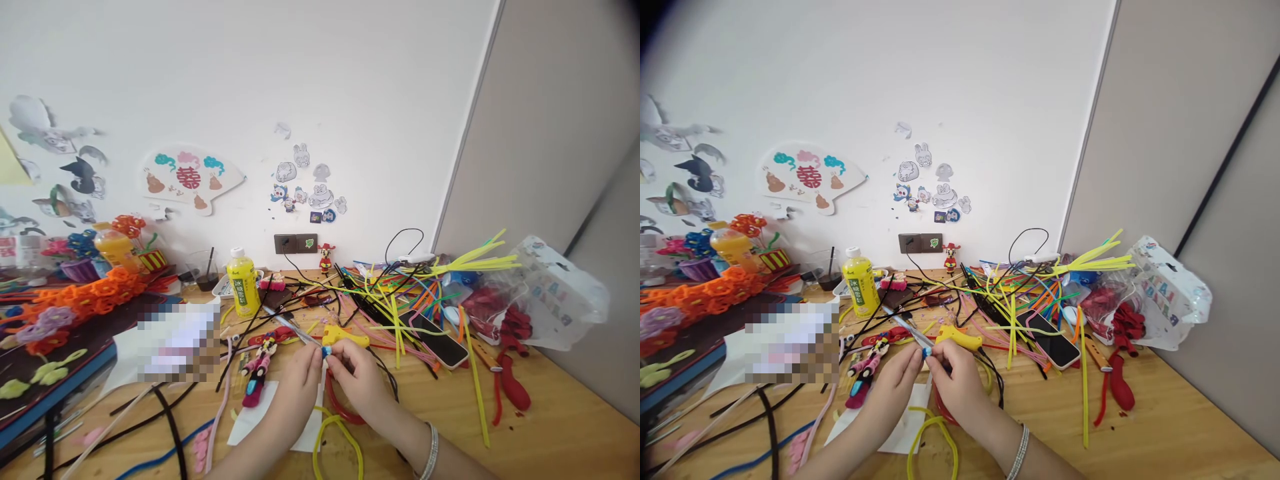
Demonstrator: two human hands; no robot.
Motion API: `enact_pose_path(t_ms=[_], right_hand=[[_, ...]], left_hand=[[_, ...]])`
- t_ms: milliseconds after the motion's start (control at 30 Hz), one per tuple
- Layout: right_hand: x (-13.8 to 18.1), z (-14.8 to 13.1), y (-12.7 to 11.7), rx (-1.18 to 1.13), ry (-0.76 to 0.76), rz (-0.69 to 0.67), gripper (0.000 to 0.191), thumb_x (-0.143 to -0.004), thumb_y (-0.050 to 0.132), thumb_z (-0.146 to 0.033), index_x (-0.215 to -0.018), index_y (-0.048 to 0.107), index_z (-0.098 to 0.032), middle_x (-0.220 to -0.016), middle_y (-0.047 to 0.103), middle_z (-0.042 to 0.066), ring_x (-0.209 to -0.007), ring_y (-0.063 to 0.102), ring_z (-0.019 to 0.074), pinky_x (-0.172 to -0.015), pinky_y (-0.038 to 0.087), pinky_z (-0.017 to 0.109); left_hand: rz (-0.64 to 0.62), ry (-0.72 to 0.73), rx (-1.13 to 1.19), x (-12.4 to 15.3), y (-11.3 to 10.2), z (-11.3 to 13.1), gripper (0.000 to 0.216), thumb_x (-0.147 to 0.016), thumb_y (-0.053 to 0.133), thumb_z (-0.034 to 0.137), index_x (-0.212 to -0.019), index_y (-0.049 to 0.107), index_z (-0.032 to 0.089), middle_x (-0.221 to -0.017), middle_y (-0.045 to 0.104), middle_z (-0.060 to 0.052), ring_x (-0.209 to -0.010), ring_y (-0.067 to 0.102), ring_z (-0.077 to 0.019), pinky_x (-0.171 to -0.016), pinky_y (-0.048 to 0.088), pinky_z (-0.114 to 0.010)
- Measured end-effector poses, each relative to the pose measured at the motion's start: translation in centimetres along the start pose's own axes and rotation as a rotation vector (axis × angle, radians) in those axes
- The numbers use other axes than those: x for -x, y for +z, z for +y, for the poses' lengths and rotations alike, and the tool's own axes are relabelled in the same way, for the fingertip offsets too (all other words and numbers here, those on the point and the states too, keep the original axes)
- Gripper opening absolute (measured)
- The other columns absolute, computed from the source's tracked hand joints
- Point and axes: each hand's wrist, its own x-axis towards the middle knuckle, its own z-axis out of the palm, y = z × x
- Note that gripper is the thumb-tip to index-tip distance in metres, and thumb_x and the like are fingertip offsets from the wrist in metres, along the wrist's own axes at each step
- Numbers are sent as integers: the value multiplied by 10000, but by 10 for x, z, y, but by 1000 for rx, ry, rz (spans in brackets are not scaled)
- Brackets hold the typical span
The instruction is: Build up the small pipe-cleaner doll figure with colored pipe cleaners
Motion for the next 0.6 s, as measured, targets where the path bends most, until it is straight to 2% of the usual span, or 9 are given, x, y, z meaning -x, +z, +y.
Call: enact_pose_path(t_ms=[100,167,233,300,400,500,600], right_hand=[[-3,1,-4,-54,17,-56,91,-777,526,-270,-776,540,-180,-647,514,-13,-594,473,122,-562,379,238],[-6,3,-7,-169,51,-121,146,-770,544,-286,-869,553,-179,-638,504,-23,-583,471,116,-554,380,234],[-8,4,-9,-268,84,-177,191,-759,567,-316,-886,561,-174,-613,489,-35,-556,455,105,-539,371,229],[-10,4,-9,-336,133,-193,207,-739,598,-351,-828,565,-166,-590,484,-42,-527,441,92,-516,355,219],[-10,5,-8,-438,238,-169,259,-703,639,-392,-788,548,-165,-539,459,-65,-463,397,65,-451,309,191],[-9,6,-6,-537,334,-143,313,-670,668,-427,-772,531,-164,-498,446,-82,-395,331,38,-382,244,167],[-8,6,-5,-625,400,-122,348,-652,686,-444,-754,514,-160,-478,471,-83,-349,285,17,-348,212,155]], left_hand=[[-117,-176,301,-3,-3,4,355,-760,427,518,-614,405,195,-547,340,54,-524,338,-115,-507,299,-240],[-206,-266,480,-5,-6,6,394,-703,489,561,-603,381,195,-526,266,82,-480,243,-84,-468,227,-218],[-294,-314,582,-5,-8,7,403,-682,522,557,-597,365,196,-526,233,91,-467,189,-70,-455,189,-213],[-333,-311,573,-4,-8,7,385,-712,490,541,-594,359,199,-524,228,89,-460,191,-72,-449,195,-215],[-204,-131,266,-1,-5,4,316,-798,401,460,-636,423,190,-553,365,41,-514,354,-116,-503,306,-242],[-24,197,-221,2,-1,-3,214,-846,371,316,-771,515,176,-737,544,-50,-702,489,-188,-652,388,-313],[108,504,-553,1,-2,-11,178,-846,371,207,-887,537,160,-827,585,-89,-750,509,-209,-676,407,-332]])
